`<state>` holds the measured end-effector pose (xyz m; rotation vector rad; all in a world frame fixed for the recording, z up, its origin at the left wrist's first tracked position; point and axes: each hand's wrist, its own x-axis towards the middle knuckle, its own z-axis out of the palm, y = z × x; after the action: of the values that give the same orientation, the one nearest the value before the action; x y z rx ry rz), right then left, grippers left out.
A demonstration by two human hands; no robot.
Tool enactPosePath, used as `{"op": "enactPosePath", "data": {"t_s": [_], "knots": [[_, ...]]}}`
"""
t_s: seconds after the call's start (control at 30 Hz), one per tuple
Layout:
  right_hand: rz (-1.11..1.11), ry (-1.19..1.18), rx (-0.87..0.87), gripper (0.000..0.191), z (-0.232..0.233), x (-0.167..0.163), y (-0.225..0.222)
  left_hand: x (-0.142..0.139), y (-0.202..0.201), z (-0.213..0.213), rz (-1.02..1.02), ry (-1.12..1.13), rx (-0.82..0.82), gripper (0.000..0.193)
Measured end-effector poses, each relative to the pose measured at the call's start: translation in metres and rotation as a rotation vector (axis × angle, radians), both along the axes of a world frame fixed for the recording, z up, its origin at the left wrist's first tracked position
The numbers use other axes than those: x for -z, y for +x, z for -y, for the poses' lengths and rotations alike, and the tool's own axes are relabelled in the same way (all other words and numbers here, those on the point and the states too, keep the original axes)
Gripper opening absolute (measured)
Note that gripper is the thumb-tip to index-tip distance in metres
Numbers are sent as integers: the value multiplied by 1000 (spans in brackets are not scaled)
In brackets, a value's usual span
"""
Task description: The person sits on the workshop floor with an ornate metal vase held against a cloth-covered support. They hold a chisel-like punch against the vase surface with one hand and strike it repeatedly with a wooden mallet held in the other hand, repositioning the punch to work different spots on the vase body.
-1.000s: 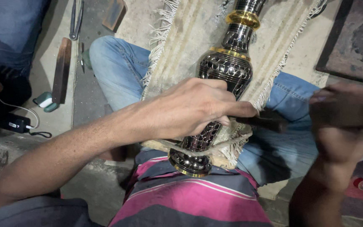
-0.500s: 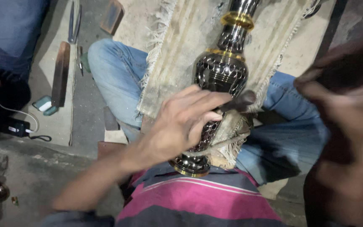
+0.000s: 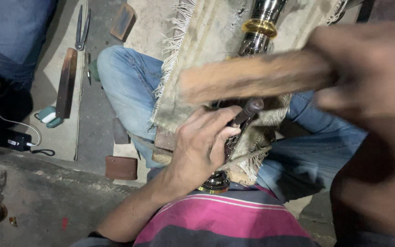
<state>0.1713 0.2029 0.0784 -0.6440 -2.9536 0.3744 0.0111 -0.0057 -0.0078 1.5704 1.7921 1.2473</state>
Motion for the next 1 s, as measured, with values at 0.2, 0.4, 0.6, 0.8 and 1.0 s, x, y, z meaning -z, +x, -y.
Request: {"op": "enactPosePath", "data": {"t_s": [0.2,0.4,0.6,0.8,1.0], "knots": [[-61,-39,34,36,0,4,-1,-1,-3,0,-2,4,26,31],[-159,-46,92,33,7,11,7,-4,-7,0,4,-5,86,37],[-264,-43,164,31,15,32,21,0,-12,0,32,44,128,31],[-353,-57,240,25,17,53,29,4,5,3,314,-39,-153,30],[-405,-91,194,34,23,32,11,4,24,7,233,13,-266,18]]}}
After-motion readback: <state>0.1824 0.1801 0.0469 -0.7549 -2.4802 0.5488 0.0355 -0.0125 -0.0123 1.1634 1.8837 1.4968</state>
